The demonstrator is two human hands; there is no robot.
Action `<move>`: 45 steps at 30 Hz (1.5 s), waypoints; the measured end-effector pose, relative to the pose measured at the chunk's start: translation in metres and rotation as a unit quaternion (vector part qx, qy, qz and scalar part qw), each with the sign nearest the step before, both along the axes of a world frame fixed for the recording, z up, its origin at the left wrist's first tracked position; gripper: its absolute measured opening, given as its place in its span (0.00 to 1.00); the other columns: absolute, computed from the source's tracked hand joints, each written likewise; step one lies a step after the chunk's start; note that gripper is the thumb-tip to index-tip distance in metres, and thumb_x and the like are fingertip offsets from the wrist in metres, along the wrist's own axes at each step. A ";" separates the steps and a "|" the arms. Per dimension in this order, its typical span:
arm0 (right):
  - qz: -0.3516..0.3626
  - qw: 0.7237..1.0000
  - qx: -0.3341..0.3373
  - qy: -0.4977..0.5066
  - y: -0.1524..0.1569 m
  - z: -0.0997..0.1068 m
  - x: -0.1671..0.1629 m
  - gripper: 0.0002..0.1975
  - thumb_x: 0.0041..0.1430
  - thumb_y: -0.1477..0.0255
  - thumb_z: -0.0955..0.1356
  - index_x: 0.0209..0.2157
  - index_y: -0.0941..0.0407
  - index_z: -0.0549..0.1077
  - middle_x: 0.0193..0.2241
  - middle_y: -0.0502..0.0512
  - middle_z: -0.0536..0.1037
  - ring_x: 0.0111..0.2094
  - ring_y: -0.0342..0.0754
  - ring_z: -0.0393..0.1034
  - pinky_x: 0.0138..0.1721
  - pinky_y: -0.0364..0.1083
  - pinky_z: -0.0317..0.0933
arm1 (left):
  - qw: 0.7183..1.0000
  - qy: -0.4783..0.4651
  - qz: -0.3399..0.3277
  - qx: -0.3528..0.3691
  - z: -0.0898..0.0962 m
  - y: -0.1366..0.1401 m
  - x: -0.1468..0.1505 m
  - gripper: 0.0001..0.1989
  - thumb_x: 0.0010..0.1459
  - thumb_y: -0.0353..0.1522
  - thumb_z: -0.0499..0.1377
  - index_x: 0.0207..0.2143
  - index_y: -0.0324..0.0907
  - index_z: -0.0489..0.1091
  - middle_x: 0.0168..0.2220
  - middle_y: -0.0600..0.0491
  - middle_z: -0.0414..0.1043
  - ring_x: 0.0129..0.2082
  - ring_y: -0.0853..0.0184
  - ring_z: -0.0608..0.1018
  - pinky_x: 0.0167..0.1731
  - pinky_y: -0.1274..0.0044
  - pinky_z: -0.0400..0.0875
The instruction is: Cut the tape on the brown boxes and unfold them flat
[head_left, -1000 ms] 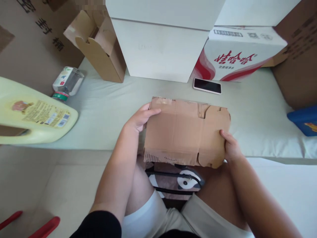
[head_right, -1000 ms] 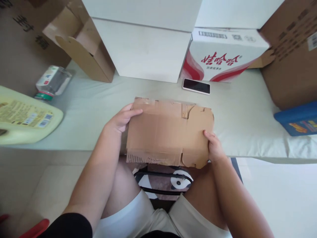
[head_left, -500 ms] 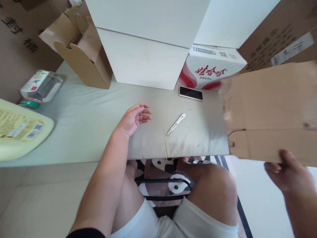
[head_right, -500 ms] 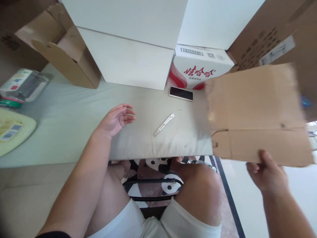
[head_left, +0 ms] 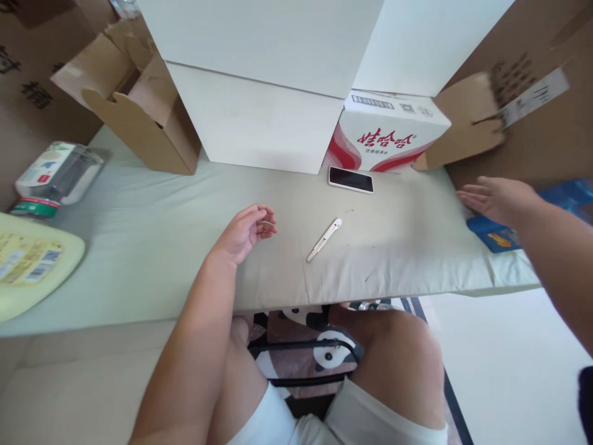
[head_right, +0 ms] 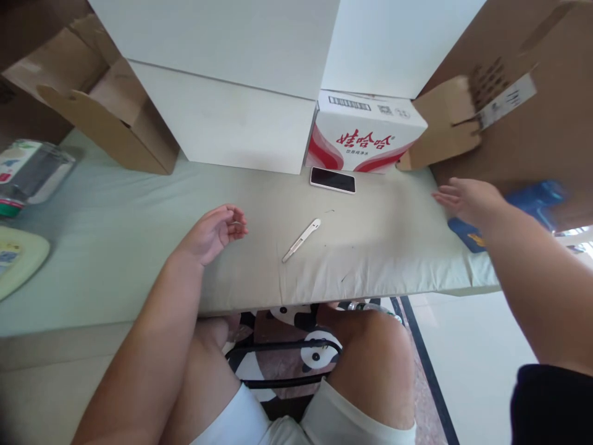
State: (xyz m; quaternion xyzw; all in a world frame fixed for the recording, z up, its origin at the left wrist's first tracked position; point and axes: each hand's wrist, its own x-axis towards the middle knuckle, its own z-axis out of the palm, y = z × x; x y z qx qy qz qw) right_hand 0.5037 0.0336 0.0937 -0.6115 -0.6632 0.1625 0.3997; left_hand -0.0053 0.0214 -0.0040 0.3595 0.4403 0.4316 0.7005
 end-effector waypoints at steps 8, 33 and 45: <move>-0.017 0.978 -0.203 -0.053 -0.065 -0.090 -0.139 0.13 0.44 0.67 0.76 0.35 0.53 0.78 0.36 0.60 0.83 0.40 0.59 0.79 0.53 0.62 0.69 | 0.997 -0.034 0.063 0.006 0.011 -0.003 -0.011 0.04 0.51 0.33 0.61 0.28 0.42 0.72 0.26 0.54 0.73 0.25 0.70 0.75 0.27 0.78 0.71; 0.286 0.947 0.021 -0.147 0.026 -0.072 -0.440 0.20 0.58 0.72 0.65 0.53 0.55 0.68 0.55 0.65 0.73 0.51 0.59 0.73 0.53 0.61 0.70 | 0.910 -0.141 0.390 0.025 0.014 -0.009 -0.067 0.15 0.61 0.36 0.55 0.22 0.44 0.58 0.18 0.60 0.56 0.16 0.75 0.60 0.20 0.80 0.58; 0.363 0.908 0.046 -0.205 0.174 -0.053 -0.558 0.21 0.59 0.72 0.65 0.54 0.61 0.71 0.65 0.59 0.62 0.64 0.62 0.66 0.62 0.63 0.57 | 0.914 -0.116 0.389 0.023 0.013 -0.007 -0.077 0.15 0.63 0.31 0.52 0.22 0.43 0.58 0.19 0.59 0.56 0.19 0.75 0.61 0.23 0.80 0.58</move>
